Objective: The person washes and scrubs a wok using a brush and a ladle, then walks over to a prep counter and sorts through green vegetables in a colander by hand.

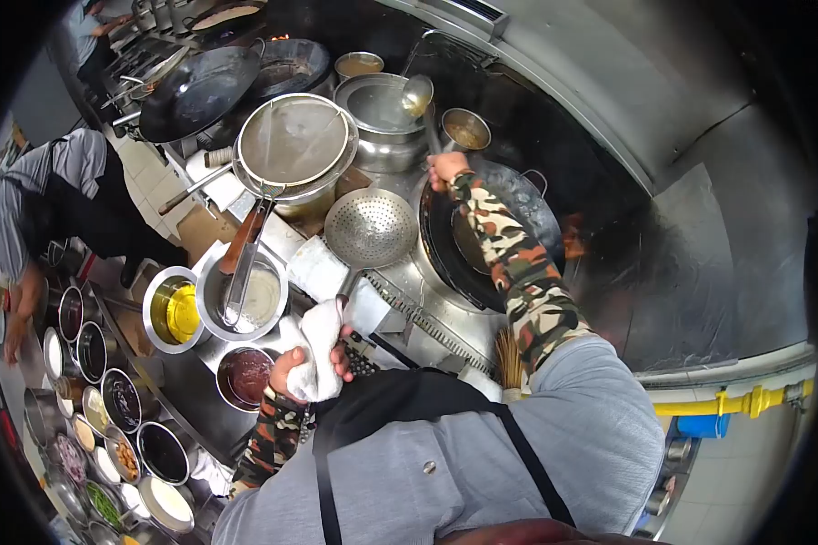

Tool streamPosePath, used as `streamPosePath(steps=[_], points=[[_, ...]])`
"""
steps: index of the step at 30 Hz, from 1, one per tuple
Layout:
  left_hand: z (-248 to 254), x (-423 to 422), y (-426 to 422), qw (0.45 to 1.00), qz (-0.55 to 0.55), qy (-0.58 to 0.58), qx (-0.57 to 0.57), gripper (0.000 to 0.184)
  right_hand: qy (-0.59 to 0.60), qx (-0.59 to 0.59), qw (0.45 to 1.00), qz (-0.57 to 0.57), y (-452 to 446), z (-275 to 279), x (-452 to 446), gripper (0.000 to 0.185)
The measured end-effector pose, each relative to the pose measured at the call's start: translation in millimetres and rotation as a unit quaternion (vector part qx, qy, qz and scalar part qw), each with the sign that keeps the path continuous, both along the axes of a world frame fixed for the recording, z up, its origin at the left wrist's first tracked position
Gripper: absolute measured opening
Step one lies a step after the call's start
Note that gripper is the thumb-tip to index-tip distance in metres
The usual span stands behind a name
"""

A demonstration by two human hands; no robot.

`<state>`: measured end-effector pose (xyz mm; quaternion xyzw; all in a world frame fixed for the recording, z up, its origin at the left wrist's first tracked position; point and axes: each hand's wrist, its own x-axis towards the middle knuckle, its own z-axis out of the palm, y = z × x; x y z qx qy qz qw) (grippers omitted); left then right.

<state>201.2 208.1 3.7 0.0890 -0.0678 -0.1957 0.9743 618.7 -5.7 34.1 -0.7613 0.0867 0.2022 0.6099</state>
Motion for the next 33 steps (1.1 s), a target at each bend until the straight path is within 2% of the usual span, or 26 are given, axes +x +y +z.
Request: streamPosePath(steps=[1, 2, 3, 5, 7, 8, 9, 11, 13, 15, 16, 19, 20, 21, 23, 26, 27, 29, 30, 31, 32, 33], points=[[-11.7, -5.6, 6.5, 1.0, 0.0, 0.023, -0.006, 0.074, 0.065, 0.088, 0.994, 0.014, 10.4, -2.2, 8.1, 0.022], [-23.1, -12.0, 14.1, 0.999, 0.005, 0.045, 0.023, 0.065, 0.254, 0.248, 0.935, 0.007, 8.7, 1.4, 18.1, 0.021], [-28.4, -17.8, 20.7, 0.996, 0.009, 0.068, 0.05, 0.057, 0.274, 0.366, 0.889, 0.015, 6.0, 9.4, 12.2, 0.016], [-27.3, -16.9, 29.5, 0.975, 0.05, 0.128, 0.177, 0.048, 0.344, 0.483, 0.805, -0.018, -9.0, 23.9, 8.5, 0.012], [-41.2, -6.4, 35.0, 0.948, 0.066, 0.212, 0.227, 0.05, 0.332, 0.591, 0.735, 0.016, -31.6, 28.2, -12.2, 0.029], [-58.1, 2.7, 35.1, 0.936, 0.084, 0.258, 0.224, 0.051, 0.343, 0.616, 0.709, 0.02, -47.3, 29.4, -19.7, 0.031], [-76.5, 9.9, 40.7, 0.942, 0.057, 0.239, 0.228, 0.048, 0.353, 0.64, 0.682, 0.022, -61.4, 40.6, -35.7, 0.032], [-82.6, 30.5, 28.6, 0.928, 0.075, 0.259, 0.256, 0.042, 0.346, 0.659, 0.667, 0.032, -92.8, 62.3, -68.7, 0.039], [-111.9, 46.2, 25.0, 0.925, 0.021, 0.258, 0.279, 0.038, 0.329, 0.649, 0.683, 0.063, -125.0, 83.5, -108.0, 0.037], [-110.3, 55.6, 18.9, 0.934, -0.034, 0.251, 0.251, 0.038, 0.32, 0.642, 0.692, 0.084, -158.7, 96.8, -143.2, 0.039], [-91.2, 58.7, 9.8, 0.936, -0.028, 0.251, 0.243, 0.041, 0.314, 0.646, 0.693, 0.055, -170.5, 103.6, -164.2, 0.038], [-86.3, 68.1, 11.8, 0.932, 0.035, 0.283, 0.222, 0.041, 0.306, 0.648, 0.697, 0.008, -204.5, 97.7, -216.5, 0.038], [-86.6, 68.0, 23.7, 0.943, -0.006, 0.263, 0.204, 0.038, 0.29, 0.633, 0.718, -0.022, -212.1, 93.3, -233.0, 0.037], [-82.9, 68.8, 26.2, 0.928, 0.043, 0.303, 0.212, 0.036, 0.291, 0.604, 0.741, -0.05, -220.9, 83.9, -243.9, 0.036], [-60.6, 64.6, 34.7, 0.911, 0.09, 0.286, 0.283, 0.03, 0.282, 0.534, 0.795, -0.057, -239.7, 58.3, -263.1, 0.031], [-92.4, 62.8, 71.0, 0.876, 0.119, 0.286, 0.37, 0.018, 0.224, 0.316, 0.918, -0.088, -252.8, 32.0, -286.5, 0.007], [-75.8, 62.3, 70.8, 0.823, 0.162, 0.3, 0.454, 0.023, 0.154, 0.187, 0.967, -0.08, -252.9, 25.2, -293.2, 0.009], [-57.2, 62.0, 73.5, 0.689, 0.214, 0.253, 0.644, 0.026, 0.07, -0.082, 0.992, -0.068, -234.4, 42.9, -305.8, 0.008], [-69.4, 62.9, 83.7, 0.626, 0.253, 0.143, 0.723, 0.026, 0.061, -0.083, 0.993, -0.063, -229.5, 49.1, -302.3, 0.008], [-69.5, 64.3, 82.9, 0.638, 0.26, 0.119, 0.715, 0.022, -0.05, -0.173, 0.983, -0.035, -225.4, 55.0, -296.4, 0.007], [-68.9, 65.7, 83.0, 0.685, 0.222, 0.117, 0.684, 0.025, -0.158, -0.26, 0.953, -0.01, -220.4, 59.6, -290.1, 0.008], [-61.3, 65.4, 75.1, 0.729, 0.179, 0.115, 0.651, 0.029, -0.163, -0.259, 0.952, -0.014, -214.4, 65.5, -275.4, 0.008]])
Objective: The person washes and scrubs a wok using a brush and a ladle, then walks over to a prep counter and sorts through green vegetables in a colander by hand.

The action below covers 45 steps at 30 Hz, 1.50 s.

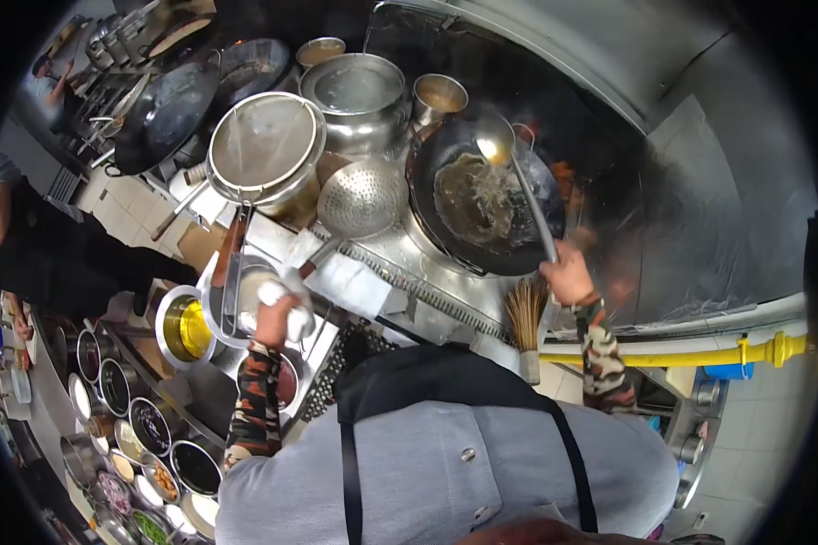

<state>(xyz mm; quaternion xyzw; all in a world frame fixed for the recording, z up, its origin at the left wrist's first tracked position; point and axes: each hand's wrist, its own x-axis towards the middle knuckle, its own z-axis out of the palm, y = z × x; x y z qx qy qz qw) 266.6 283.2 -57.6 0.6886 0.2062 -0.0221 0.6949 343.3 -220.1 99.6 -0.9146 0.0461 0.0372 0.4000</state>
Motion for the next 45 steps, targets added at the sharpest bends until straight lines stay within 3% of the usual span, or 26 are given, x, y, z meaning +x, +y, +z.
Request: streamPosePath(steps=[2, 4, 6, 10, 12, 13, 14, 16, 18, 22, 24, 29, 30, 32, 33, 34, 35, 36, 37, 38, 40, 41, 42, 43, 44, 45], points=[[-4.9, 2.0, -21.1, 0.974, -0.027, 0.041, -0.223, 0.043, 0.066, 0.102, 0.992, 0.031, 14.2, 14.5, 54.3, 0.01], [18.8, 2.8, -51.3, 0.901, -0.1, 0.032, -0.421, 0.051, 0.059, 0.093, 0.991, 0.078, 50.6, 20.7, 116.5, 0.012], [42.9, -5.4, -71.9, 0.85, -0.103, 0.055, -0.513, 0.05, 0.082, 0.133, 0.986, 0.063, 99.2, 10.7, 178.8, 0.014], [17.9, -25.7, -79.0, 0.832, -0.069, 0.035, -0.549, 0.047, 0.067, 0.03, 0.995, 0.067, 193.4, -39.4, 266.4, 0.017], [14.2, -31.7, -78.5, 0.851, -0.061, 0.036, -0.52, 0.047, 0.157, 0.141, 0.973, 0.096, 220.2, -30.7, 261.3, 0.018], [14.5, -33.0, -75.6, 0.853, -0.065, 0.044, -0.517, 0.047, 0.298, 0.392, 0.867, 0.072, 217.1, -41.9, 273.4, 0.019], [15.5, -33.4, -72.1, 0.833, -0.067, 0.035, -0.549, 0.047, 0.409, 0.608, 0.679, 0.045, 213.8, -54.9, 284.0, 0.02], [23.2, -36.7, -67.5, 0.802, -0.066, 0.03, -0.593, 0.048, 0.404, 0.742, 0.533, -0.043, 205.5, -45.4, 268.1, 0.011], [24.4, -37.2, -66.4, 0.812, -0.063, 0.033, -0.58, 0.047, 0.388, 0.76, 0.522, -0.011, 181.2, -39.5, 245.0, 0.031], [28.4, -25.1, -76.1, 0.812, -0.102, 0.066, -0.57, 0.042, 0.389, 0.804, 0.444, 0.066, 118.5, -8.8, 165.7, 0.033], [34.7, -13.3, -92.1, 0.79, -0.098, 0.086, -0.599, 0.043, 0.413, 0.791, 0.444, 0.079, 83.3, 6.8, 125.8, 0.027], [51.3, 22.4, -144.0, 0.721, -0.252, 0.106, -0.637, 0.05, 0.353, 0.709, 0.61, -0.016, 31.5, 31.9, 21.1, 0.024], [52.9, 28.1, -155.9, 0.714, -0.272, 0.115, -0.635, 0.053, 0.357, 0.691, 0.627, -0.033, 30.3, 30.6, 3.1, 0.013], [62.9, 36.8, -186.1, 0.726, -0.29, 0.14, -0.608, 0.059, 0.338, 0.672, 0.654, -0.081, 28.6, 12.9, -26.0, 0.011], [63.8, 41.7, -203.2, 0.71, -0.31, 0.143, -0.616, 0.059, 0.352, 0.648, 0.67, -0.087, 22.0, -1.8, -34.3, 0.024], [64.5, 46.3, -219.0, 0.693, -0.329, 0.145, -0.624, 0.059, 0.315, 0.634, 0.684, -0.177, 36.3, 6.0, -45.0, 0.027], [66.1, 50.6, -232.0, 0.69, -0.342, 0.16, -0.618, 0.059, 0.308, 0.642, 0.679, -0.176, 31.9, -11.6, -52.9, 0.01], [66.8, 54.6, -243.8, 0.686, -0.354, 0.176, -0.611, 0.058, 0.302, 0.65, 0.675, -0.176, 27.4, -29.3, -60.2, 0.022], [61.1, 59.5, -256.0, 0.675, -0.363, 0.195, -0.612, 0.055, 0.278, 0.634, 0.691, -0.209, 39.4, -27.3, -66.9, 0.017], [55.5, 61.0, -267.0, 0.694, -0.364, 0.202, -0.588, 0.049, 0.213, 0.572, 0.774, -0.171, 44.5, -41.7, -76.4, 0.018], [28.4, 71.7, -276.6, 0.456, -0.374, 0.259, -0.765, 0.043, 0.15, 0.461, 0.86, -0.161, 62.3, -34.7, -95.3, 0.026], [27.4, 66.9, -275.7, 0.456, -0.373, 0.26, -0.765, 0.043, 0.142, 0.339, 0.921, -0.131, 53.6, -25.2, -105.0, 0.032], [73.4, 54.7, -271.7, 0.536, -0.374, 0.248, -0.715, 0.044, 0.141, 0.341, 0.92, -0.131, 33.8, -35.8, -114.7, 0.032], [99.0, 48.9, -269.9, 0.61, -0.371, 0.233, -0.66, 0.045, 0.083, 0.151, 0.975, -0.14, 7.8, -59.9, -124.8, 0.039], [99.9, 50.6, -270.5, 0.61, -0.372, 0.231, -0.661, 0.045, 0.022, -0.047, 0.988, -0.143, -11.9, -84.8, -132.8, 0.048], [99.8, 52.4, -269.5, 0.615, -0.349, 0.232, -0.668, 0.046, 0.022, -0.05, 0.988, -0.142, -21.6, -108.8, -142.8, 0.048]])
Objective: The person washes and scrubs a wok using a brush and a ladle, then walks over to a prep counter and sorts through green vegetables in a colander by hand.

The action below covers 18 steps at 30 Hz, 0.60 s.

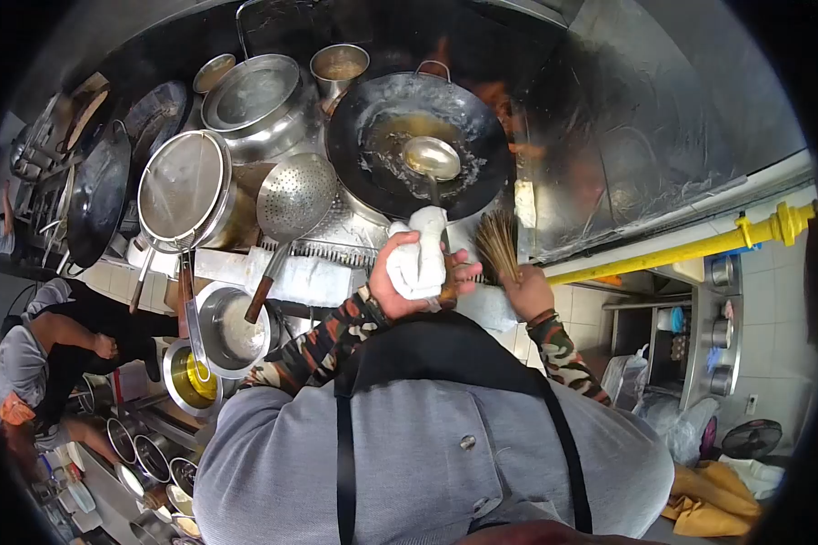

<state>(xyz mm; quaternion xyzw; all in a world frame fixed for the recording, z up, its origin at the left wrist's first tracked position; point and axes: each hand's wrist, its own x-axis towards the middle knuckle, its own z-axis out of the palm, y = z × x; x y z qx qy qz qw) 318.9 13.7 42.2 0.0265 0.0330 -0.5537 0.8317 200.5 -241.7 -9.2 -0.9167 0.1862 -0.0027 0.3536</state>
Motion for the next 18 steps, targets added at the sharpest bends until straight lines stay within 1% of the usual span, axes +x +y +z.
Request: streamPosePath(steps=[1, 2, 3, 4, 5, 6, 7, 8, 9, 11, 12, 13, 14, 15, 16, 17, 18], points=[[-1.6, 0.2, 3.3, 1.0, 0.014, 0.019, 0.006, 0.048, 0.072, -0.18, 0.981, -0.012, -6.2, -27.3, -14.3, 0.058], [-15.6, 14.8, 7.6, 0.999, -0.018, 0.008, -0.042, 0.047, 0.142, -0.356, 0.923, -0.023, -16.1, -55.4, -22.8, 0.069], [-27.2, 23.0, 13.0, 0.996, -0.017, -0.028, -0.088, 0.051, 0.186, -0.316, 0.93, -0.014, -33.9, -86.4, -21.1, 0.076], [-27.8, 31.9, 20.7, 0.998, -0.014, -0.019, -0.063, 0.05, 0.23, -0.276, 0.933, -0.007, -51.3, -117.8, -20.2, 0.082], [-27.2, 36.7, 29.6, 0.999, -0.005, -0.005, -0.041, 0.048, 0.251, -0.287, 0.925, -0.001, -65.3, -131.4, -22.0, 0.083], [-27.1, 42.1, 39.1, 0.998, -0.014, 0.046, -0.035, 0.046, 0.271, -0.106, 0.955, -0.051, -69.3, -100.5, -23.3, 0.072], [-25.6, 46.2, 51.6, 0.995, -0.028, 0.093, -0.023, 0.043, 0.282, 0.086, 0.95, -0.103, -58.7, -61.2, -24.0, 0.061], [-22.7, 44.1, 62.4, 0.994, -0.008, 0.109, -0.014, 0.043, 0.192, 0.245, 0.939, -0.144, -52.0, -48.7, -41.8, 0.053], [-31.3, 45.6, 70.0, 0.992, -0.017, 0.116, -0.049, 0.044, 0.096, 0.398, 0.895, -0.177, -46.4, -37.6, -55.3, 0.046], [-41.1, 43.1, 78.5, 0.992, -0.01, 0.099, -0.077, 0.044, -0.01, 0.532, 0.831, -0.16, -23.2, 15.9, -51.1, 0.038], [-48.8, 42.6, 80.1, 0.992, -0.001, 0.101, -0.078, 0.045, -0.032, 0.536, 0.831, -0.146, -15.5, 46.6, -29.6, 0.038], [-53.3, 41.5, 80.5, 0.992, 0.006, 0.103, -0.076, 0.045, -0.059, 0.508, 0.856, -0.067, -14.1, 67.9, 2.2, 0.034], [-50.6, 41.3, 81.4, 0.992, 0.003, 0.099, -0.084, 0.044, -0.08, 0.456, 0.886, 0.0, -12.4, 87.3, 35.4, 0.029], [-50.9, 41.4, 81.2, 0.991, 0.003, 0.101, -0.091, 0.044, -0.096, 0.33, 0.938, 0.035, -21.1, 87.6, 75.2, 0.025], [-52.3, 41.9, 81.4, 0.991, 0.003, 0.1, -0.087, 0.044, -0.059, 0.233, 0.969, 0.049, -26.3, 96.5, 116.3, 0.032], [-53.3, 42.2, 82.0, 0.992, 0.001, 0.097, -0.081, 0.043, -0.181, 0.024, 0.964, 0.194, -31.8, 86.0, 161.8, 0.042], [-52.6, 42.1, 83.0, 0.993, 0.001, 0.094, -0.076, 0.043, -0.1, 0.006, 0.963, 0.252, -41.5, 78.0, 199.9, 0.048]])
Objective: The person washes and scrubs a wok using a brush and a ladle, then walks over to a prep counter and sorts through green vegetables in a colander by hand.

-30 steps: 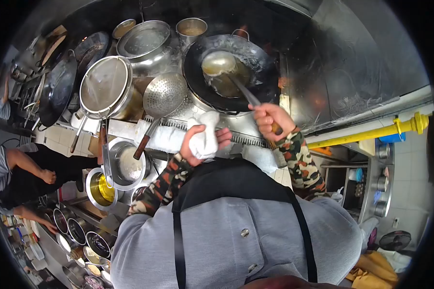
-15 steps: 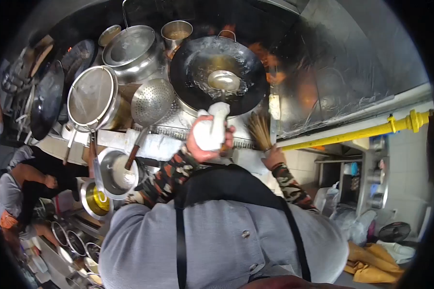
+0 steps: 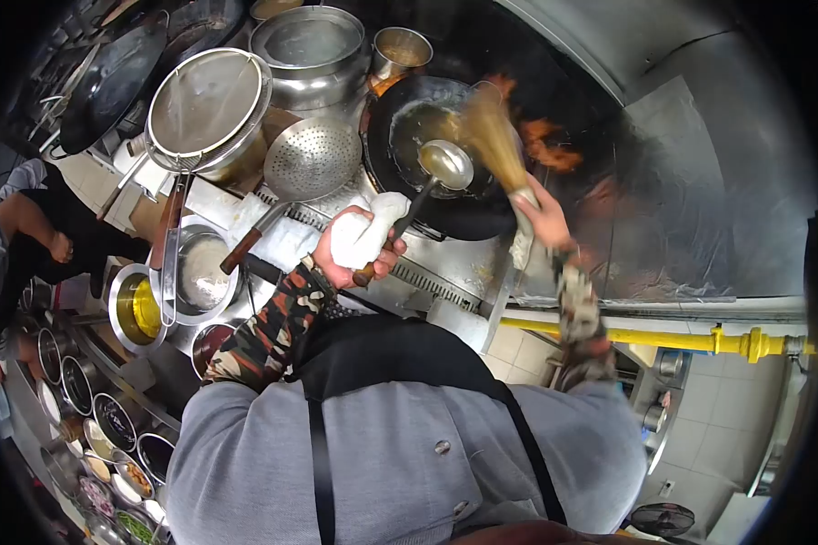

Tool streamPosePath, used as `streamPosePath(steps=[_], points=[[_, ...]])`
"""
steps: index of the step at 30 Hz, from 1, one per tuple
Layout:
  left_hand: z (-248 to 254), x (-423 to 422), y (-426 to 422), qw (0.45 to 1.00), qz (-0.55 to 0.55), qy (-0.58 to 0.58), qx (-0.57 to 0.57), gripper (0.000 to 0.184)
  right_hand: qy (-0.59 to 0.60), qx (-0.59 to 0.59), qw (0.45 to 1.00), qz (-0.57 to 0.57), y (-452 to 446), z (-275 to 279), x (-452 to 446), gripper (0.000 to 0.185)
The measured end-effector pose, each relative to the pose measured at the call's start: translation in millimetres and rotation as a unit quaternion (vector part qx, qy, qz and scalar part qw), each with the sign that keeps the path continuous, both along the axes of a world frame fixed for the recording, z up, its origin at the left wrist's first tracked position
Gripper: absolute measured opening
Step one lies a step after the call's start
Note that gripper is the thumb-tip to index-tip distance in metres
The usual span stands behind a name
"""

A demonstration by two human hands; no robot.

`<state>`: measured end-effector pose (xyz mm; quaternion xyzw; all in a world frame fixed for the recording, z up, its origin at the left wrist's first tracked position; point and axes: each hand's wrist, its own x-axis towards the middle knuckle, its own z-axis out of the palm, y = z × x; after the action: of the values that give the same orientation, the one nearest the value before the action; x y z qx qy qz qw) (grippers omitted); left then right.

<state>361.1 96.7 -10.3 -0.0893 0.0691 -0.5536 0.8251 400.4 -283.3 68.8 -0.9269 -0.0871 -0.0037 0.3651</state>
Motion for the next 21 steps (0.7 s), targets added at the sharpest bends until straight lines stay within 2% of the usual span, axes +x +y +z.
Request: streamPosePath(steps=[1, 2, 3, 5, 6, 7, 9, 10, 11, 13, 14, 15, 17, 18, 19, 20, 21], points=[[1.2, 0.4, 1.2, 1.0, -0.002, -0.011, -0.001, 0.043, 0.072, -0.043, 0.995, 0.055, -7.6, -7.6, 33.6, 0.054], [1.4, -0.2, 0.7, 1.0, -0.007, -0.02, -0.003, 0.043, 0.081, -0.191, 0.975, 0.083, -11.1, -17.4, 63.8, 0.055], [-0.5, -3.2, -2.1, 1.0, -0.008, -0.02, 0.0, 0.043, 0.091, -0.337, 0.931, 0.109, -14.1, -23.3, 84.6, 0.055], [-4.1, -2.3, -1.1, 0.999, -0.006, 0.001, -0.048, 0.044, 0.029, -0.477, 0.876, 0.057, 6.6, -6.7, 109.7, 0.051], [-5.8, -2.7, -0.5, 0.999, 0.005, 0.0, -0.051, 0.043, -0.003, -0.491, 0.871, 0.012, 24.0, 0.6, 112.5, 0.044], [-6.7, -5.5, -0.2, 0.999, 0.008, -0.003, -0.048, 0.043, -0.007, -0.488, 0.872, 0.014, 35.1, 2.2, 111.9, 0.044], [-8.3, -13.4, -1.9, 0.997, 0.045, -0.003, -0.056, 0.043, -0.013, -0.425, 0.903, 0.065, 44.5, 2.1, 100.8, 0.044], [-9.8, -13.6, -1.8, 0.997, 0.035, 0.003, -0.071, 0.043, 0.04, -0.377, 0.903, 0.204, 41.0, -2.6, 105.6, 0.042], [-10.9, -16.3, -3.9, 0.997, 0.033, 0.004, -0.068, 0.043, 0.041, -0.373, 0.904, 0.202, 38.7, -1.5, 110.5, 0.042], [-12.1, -17.9, -4.2, 0.995, 0.023, 0.033, -0.096, 0.044, -0.037, -0.485, 0.866, 0.117, 42.0, 4.0, 125.0, 0.028], [-17.4, -17.8, -6.0, 0.994, 0.031, 0.03, -0.102, 0.044, -0.111, -0.489, 0.861, 0.079, 37.0, -8.6, 139.0, 0.027], [-21.5, -13.8, -9.2, 0.994, 0.037, 0.028, -0.097, 0.044, -0.116, -0.484, 0.863, 0.084, 33.0, -10.0, 133.6, 0.027], [-21.0, 7.9, -0.9, 0.958, -0.208, -0.068, -0.188, 0.042, 0.001, -0.385, 0.919, 0.09, 42.4, -18.6, 124.8, 0.037], [-18.6, 12.3, 2.5, 0.951, -0.238, -0.092, -0.175, 0.041, -0.006, -0.434, 0.895, 0.104, 25.1, -47.0, 129.5, 0.035], [-16.9, 8.0, -0.8, 0.944, -0.267, -0.107, -0.159, 0.04, 0.102, -0.399, 0.901, 0.139, 13.6, -46.8, 145.0, 0.032], [-26.6, -4.1, -9.2, 0.975, -0.159, -0.068, -0.138, 0.041, 0.213, -0.361, 0.894, 0.16, 1.4, -46.7, 161.2, 0.031], [-40.3, -14.7, -22.7, 0.991, -0.051, -0.034, -0.12, 0.041, 0.002, -0.428, 0.892, 0.148, 52.7, 24.0, 102.0, 0.028]])
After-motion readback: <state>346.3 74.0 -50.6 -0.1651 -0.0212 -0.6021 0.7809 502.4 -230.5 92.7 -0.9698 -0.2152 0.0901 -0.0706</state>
